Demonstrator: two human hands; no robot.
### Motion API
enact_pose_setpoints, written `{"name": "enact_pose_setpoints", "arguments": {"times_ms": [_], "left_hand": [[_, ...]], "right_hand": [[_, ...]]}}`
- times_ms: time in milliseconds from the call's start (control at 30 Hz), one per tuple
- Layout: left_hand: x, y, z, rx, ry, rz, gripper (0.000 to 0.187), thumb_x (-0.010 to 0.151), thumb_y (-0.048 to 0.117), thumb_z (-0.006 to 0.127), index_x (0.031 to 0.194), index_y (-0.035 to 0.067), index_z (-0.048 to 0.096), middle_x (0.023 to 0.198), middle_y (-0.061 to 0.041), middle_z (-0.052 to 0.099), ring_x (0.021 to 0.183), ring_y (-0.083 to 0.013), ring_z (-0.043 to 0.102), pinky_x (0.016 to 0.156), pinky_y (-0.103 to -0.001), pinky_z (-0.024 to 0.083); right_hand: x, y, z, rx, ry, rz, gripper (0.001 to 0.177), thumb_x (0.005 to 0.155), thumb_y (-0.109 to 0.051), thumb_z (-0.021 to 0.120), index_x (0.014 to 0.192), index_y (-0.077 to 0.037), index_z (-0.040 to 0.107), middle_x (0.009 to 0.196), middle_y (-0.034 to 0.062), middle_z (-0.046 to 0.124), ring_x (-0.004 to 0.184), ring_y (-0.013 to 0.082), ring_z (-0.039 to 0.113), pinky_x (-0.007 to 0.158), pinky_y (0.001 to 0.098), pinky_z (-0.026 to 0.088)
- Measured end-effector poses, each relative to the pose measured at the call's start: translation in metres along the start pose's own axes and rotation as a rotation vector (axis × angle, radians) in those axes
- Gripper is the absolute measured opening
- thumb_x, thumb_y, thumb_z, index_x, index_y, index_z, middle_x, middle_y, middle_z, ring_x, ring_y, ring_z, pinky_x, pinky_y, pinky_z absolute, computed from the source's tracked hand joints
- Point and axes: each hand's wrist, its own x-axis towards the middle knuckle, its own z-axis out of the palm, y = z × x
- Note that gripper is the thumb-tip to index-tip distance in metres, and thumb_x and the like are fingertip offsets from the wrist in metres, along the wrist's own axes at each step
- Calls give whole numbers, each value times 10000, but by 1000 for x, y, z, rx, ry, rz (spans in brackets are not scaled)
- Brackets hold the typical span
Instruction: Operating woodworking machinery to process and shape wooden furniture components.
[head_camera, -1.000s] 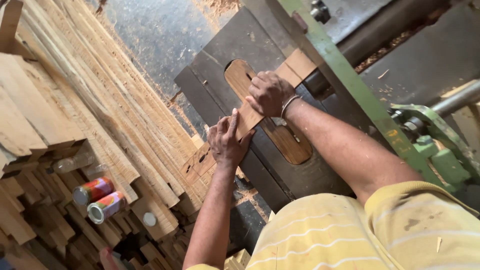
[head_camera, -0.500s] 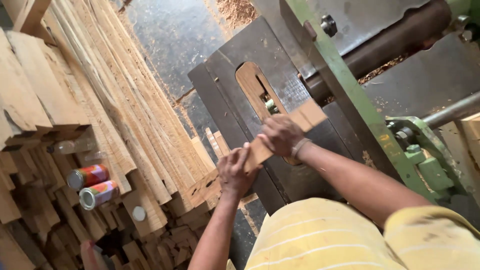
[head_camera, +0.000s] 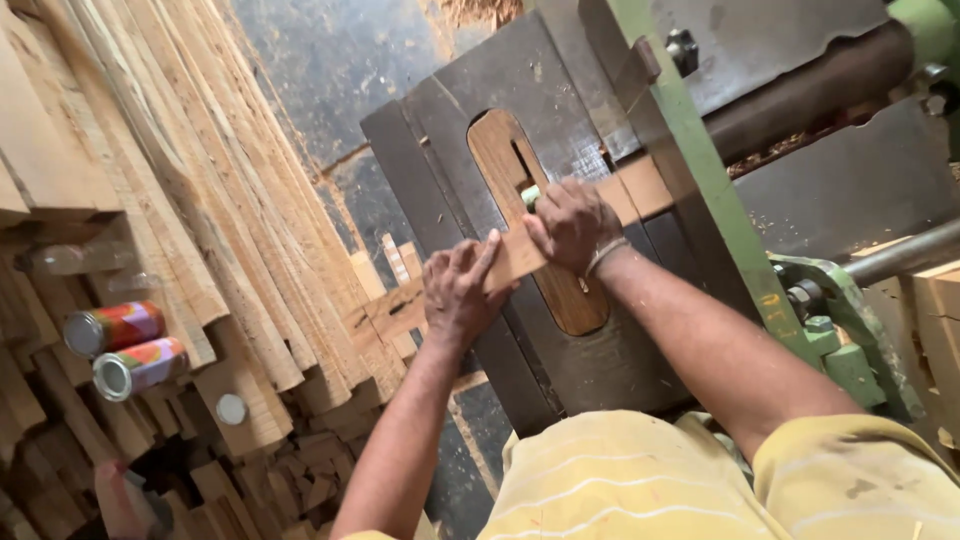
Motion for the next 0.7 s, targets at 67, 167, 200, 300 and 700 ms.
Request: {"name": "enact_pose_setpoints", "arguments": {"times_ms": [67, 167, 200, 300, 700], "left_hand": [[10, -4, -7, 13, 31, -22, 868, 678, 576, 888, 1429, 249, 603, 1200, -52, 597, 1020, -277, 540, 891, -443, 439], [31, -16, -7, 23, 63, -62, 859, 686, 553, 895, 1434, 244, 610, 1202, -43, 601, 1023, -273, 549, 905, -445, 441], [37, -19, -3, 24, 64, -71, 859, 686, 553, 895, 1434, 244, 610, 1202, -43, 601, 1023, -273, 549, 905, -445, 441], [45, -27, -3, 5, 56, -147, 869, 686, 552, 902, 1431, 219, 604, 1194, -66, 611, 1000, -281, 556, 883, -455, 438], [-168, -16, -125, 126, 414, -54, 575, 823, 461, 772, 1292, 176, 601, 1274, -23, 640, 1220, -247, 566, 1098, -529, 334]], "right_hand": [[21, 2, 0, 64, -30, 23, 266, 947, -301, 667, 802, -79, 640, 883, 111, 603, 922, 302, 594, 831, 451, 470], [51, 13, 9, 15, 52, -76, 244, 914, -310, 672, 824, -84, 649, 926, 106, 622, 965, 290, 603, 895, 444, 487], [58, 18, 11, 20, 48, -83, 244, 914, -310, 672, 824, -84, 649, 926, 106, 622, 965, 290, 603, 895, 444, 487], [80, 22, 17, 6, 7, -118, 260, 950, -310, 677, 834, -79, 652, 930, 108, 626, 990, 292, 611, 924, 441, 497], [-68, -106, -156, 292, 186, -75, 585, 846, -384, 849, 1279, -87, 590, 1369, 106, 603, 1348, 350, 505, 1137, 505, 368]]}}
